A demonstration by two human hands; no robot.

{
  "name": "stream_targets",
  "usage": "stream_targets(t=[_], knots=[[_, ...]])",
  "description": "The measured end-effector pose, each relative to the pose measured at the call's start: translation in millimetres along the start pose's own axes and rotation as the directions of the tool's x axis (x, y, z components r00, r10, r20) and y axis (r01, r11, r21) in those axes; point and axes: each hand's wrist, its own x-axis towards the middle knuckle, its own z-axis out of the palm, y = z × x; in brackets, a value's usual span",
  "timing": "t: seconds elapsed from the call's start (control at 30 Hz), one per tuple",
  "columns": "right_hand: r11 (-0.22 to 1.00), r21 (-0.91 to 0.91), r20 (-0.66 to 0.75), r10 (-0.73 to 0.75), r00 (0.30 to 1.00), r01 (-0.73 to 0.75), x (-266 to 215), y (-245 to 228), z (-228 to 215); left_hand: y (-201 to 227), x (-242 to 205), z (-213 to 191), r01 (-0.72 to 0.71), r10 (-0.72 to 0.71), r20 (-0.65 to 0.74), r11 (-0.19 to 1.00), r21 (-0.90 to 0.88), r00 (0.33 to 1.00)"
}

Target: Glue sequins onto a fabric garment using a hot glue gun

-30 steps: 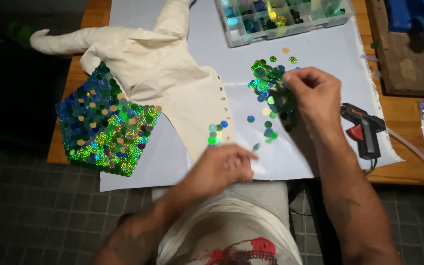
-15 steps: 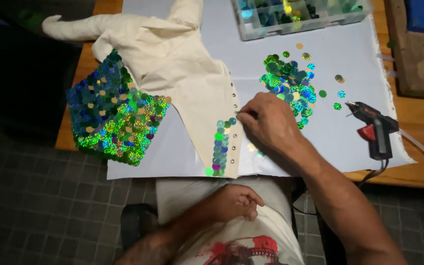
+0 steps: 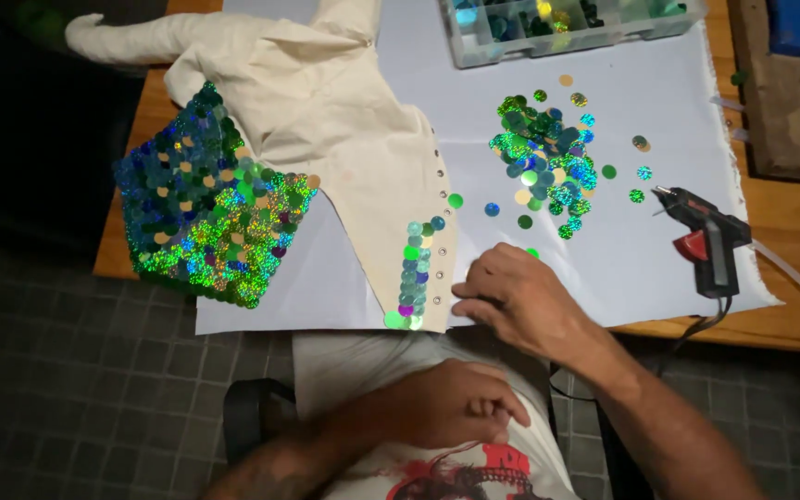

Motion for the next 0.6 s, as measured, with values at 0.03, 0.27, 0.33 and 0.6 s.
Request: stream_targets(t=[0.03,0.27,0.33,0.6], knots=[[1.0,0.004,0.004,-0.002,1.0,0.002,1,-3,-3,8,-5,-5,0.003,-0.003,-0.004,1.0,-0.003,1.0],[0.992,0.117,-0.036,-0.045,0.998,0.048,-2,-3,-33,23,-32,-48,-0.075,0.261,-0.43,0.912,0.402,0.864],[0.981,0.195,-0.074,0.011,0.997,0.004,-10,-1,-44,18,-27,-57,0.04,0.246,-0.532,0.882,0.47,0.81],[0.964,0.266,-0.202,0.059,0.978,-0.003,-38,-15,-40,-1,16,-59,0.192,0.352,-0.456,0.581,0.791,0.817]])
